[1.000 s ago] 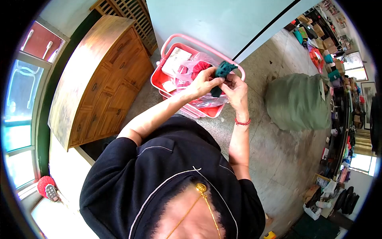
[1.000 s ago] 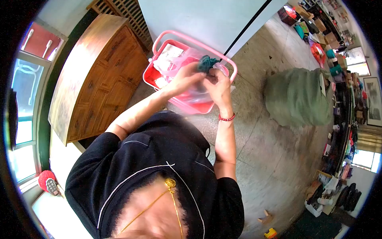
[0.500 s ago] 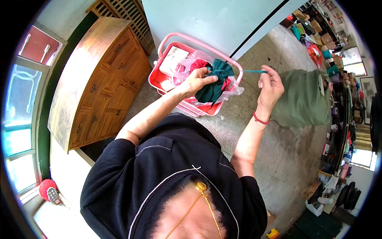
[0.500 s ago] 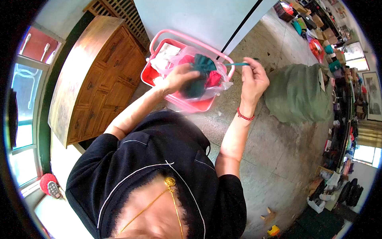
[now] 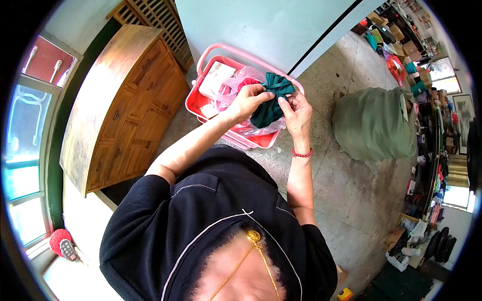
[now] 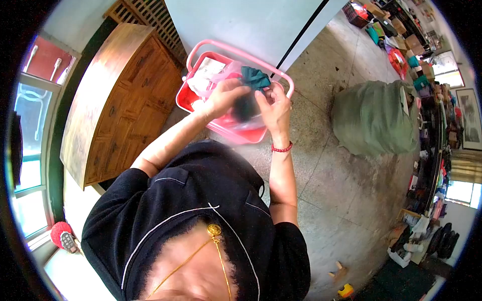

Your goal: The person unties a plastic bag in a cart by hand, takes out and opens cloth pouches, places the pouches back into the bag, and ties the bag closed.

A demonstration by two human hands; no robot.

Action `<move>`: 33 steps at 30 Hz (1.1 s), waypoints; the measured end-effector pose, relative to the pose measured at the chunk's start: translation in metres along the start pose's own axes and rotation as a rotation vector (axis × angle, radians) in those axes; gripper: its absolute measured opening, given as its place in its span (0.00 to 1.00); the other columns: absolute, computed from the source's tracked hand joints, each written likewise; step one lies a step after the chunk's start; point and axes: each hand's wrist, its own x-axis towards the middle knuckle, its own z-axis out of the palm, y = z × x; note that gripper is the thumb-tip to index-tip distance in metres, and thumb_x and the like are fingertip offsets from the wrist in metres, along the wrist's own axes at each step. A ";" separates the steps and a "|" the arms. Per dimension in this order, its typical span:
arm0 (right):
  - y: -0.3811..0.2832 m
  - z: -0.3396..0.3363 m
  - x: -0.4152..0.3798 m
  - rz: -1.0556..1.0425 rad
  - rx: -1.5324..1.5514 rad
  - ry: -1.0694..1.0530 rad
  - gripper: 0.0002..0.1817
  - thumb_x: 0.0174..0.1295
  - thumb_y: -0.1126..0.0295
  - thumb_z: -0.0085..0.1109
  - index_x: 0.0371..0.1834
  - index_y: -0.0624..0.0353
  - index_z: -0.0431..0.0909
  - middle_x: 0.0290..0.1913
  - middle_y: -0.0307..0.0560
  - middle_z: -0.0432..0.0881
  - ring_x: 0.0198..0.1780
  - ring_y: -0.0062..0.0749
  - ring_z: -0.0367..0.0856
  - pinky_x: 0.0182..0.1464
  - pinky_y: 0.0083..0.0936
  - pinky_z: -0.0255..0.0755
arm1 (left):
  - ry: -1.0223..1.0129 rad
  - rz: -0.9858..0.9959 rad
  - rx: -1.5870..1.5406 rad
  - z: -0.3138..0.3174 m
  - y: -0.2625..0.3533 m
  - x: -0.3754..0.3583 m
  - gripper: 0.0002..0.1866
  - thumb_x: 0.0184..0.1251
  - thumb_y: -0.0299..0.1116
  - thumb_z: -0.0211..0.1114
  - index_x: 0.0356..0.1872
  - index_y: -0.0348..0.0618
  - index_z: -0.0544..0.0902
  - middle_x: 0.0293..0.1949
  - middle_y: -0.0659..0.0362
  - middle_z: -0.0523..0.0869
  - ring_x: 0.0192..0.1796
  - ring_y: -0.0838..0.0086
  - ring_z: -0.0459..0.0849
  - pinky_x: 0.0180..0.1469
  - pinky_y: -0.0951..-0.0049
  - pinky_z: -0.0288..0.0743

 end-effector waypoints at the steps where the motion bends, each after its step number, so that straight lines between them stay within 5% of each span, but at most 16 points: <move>1: 0.000 0.000 0.001 0.020 0.021 -0.013 0.19 0.52 0.73 0.59 0.48 0.65 0.71 0.32 0.41 0.80 0.32 0.15 0.74 0.33 0.16 0.68 | -0.002 0.001 0.001 0.000 0.001 0.000 0.10 0.59 0.31 0.61 0.36 0.34 0.78 0.31 0.61 0.81 0.32 0.83 0.77 0.36 0.80 0.72; 7: -0.017 0.004 -0.003 -0.019 0.337 -0.095 0.20 0.54 0.80 0.54 0.51 0.67 0.66 0.32 0.40 0.79 0.32 0.15 0.74 0.36 0.12 0.66 | 0.075 0.361 0.374 0.003 0.002 0.001 0.10 0.53 0.29 0.59 0.33 0.32 0.76 0.23 0.57 0.78 0.27 0.80 0.74 0.30 0.76 0.70; 8: -0.019 0.004 -0.005 -0.012 0.425 -0.090 0.20 0.54 0.81 0.54 0.51 0.66 0.66 0.32 0.40 0.79 0.32 0.15 0.74 0.37 0.12 0.65 | 0.113 0.286 0.589 0.001 0.005 -0.001 0.09 0.52 0.27 0.58 0.34 0.33 0.75 0.23 0.48 0.77 0.23 0.69 0.78 0.28 0.70 0.72; 9: -0.017 0.003 -0.005 -0.012 0.425 -0.090 0.20 0.54 0.81 0.54 0.51 0.66 0.66 0.32 0.40 0.79 0.32 0.15 0.74 0.37 0.12 0.65 | 0.112 0.286 0.588 0.000 0.001 0.002 0.09 0.52 0.27 0.58 0.34 0.33 0.75 0.23 0.48 0.77 0.23 0.69 0.78 0.28 0.70 0.72; 12: -0.014 0.000 -0.007 -0.063 0.500 -0.104 0.20 0.54 0.81 0.54 0.52 0.66 0.65 0.31 0.40 0.79 0.31 0.14 0.73 0.35 0.11 0.65 | 0.233 0.609 0.927 -0.001 -0.007 0.007 0.08 0.51 0.23 0.56 0.34 0.35 0.75 0.22 0.44 0.78 0.28 0.51 0.80 0.29 0.59 0.73; 19: -0.024 -0.002 -0.014 -0.101 0.510 -0.138 0.20 0.54 0.82 0.54 0.52 0.66 0.66 0.31 0.38 0.78 0.29 0.13 0.72 0.33 0.10 0.64 | 0.241 0.672 0.998 -0.011 -0.005 0.008 0.08 0.52 0.24 0.56 0.35 0.35 0.76 0.19 0.46 0.77 0.21 0.54 0.79 0.25 0.63 0.73; 22: -0.029 -0.006 -0.015 -0.060 0.477 -0.123 0.19 0.55 0.80 0.56 0.51 0.66 0.67 0.31 0.37 0.79 0.29 0.12 0.73 0.33 0.10 0.64 | 0.211 0.545 0.741 -0.007 0.006 -0.001 0.09 0.53 0.25 0.53 0.35 0.34 0.76 0.18 0.48 0.76 0.21 0.63 0.79 0.27 0.67 0.72; 27: -0.035 -0.029 -0.009 0.010 0.246 -0.143 0.16 0.58 0.73 0.58 0.48 0.66 0.71 0.28 0.29 0.75 0.30 0.09 0.68 0.32 0.07 0.59 | 0.065 0.155 0.361 -0.001 0.024 -0.014 0.14 0.54 0.28 0.49 0.39 0.31 0.76 0.26 0.56 0.79 0.34 0.78 0.77 0.38 0.76 0.71; 32: -0.063 -0.026 0.000 -0.150 0.415 -0.059 0.17 0.54 0.73 0.62 0.47 0.66 0.74 0.31 0.35 0.78 0.31 0.12 0.72 0.38 0.10 0.66 | 0.025 0.233 0.373 0.002 0.012 -0.012 0.17 0.54 0.27 0.49 0.43 0.30 0.76 0.32 0.56 0.81 0.37 0.78 0.77 0.43 0.78 0.70; 33: -0.060 -0.026 0.003 -0.182 0.201 -0.131 0.15 0.53 0.74 0.62 0.44 0.66 0.75 0.32 0.37 0.78 0.32 0.13 0.73 0.38 0.11 0.67 | 0.021 0.211 0.358 0.002 0.012 -0.012 0.17 0.53 0.27 0.49 0.44 0.30 0.75 0.33 0.56 0.81 0.38 0.78 0.77 0.44 0.78 0.70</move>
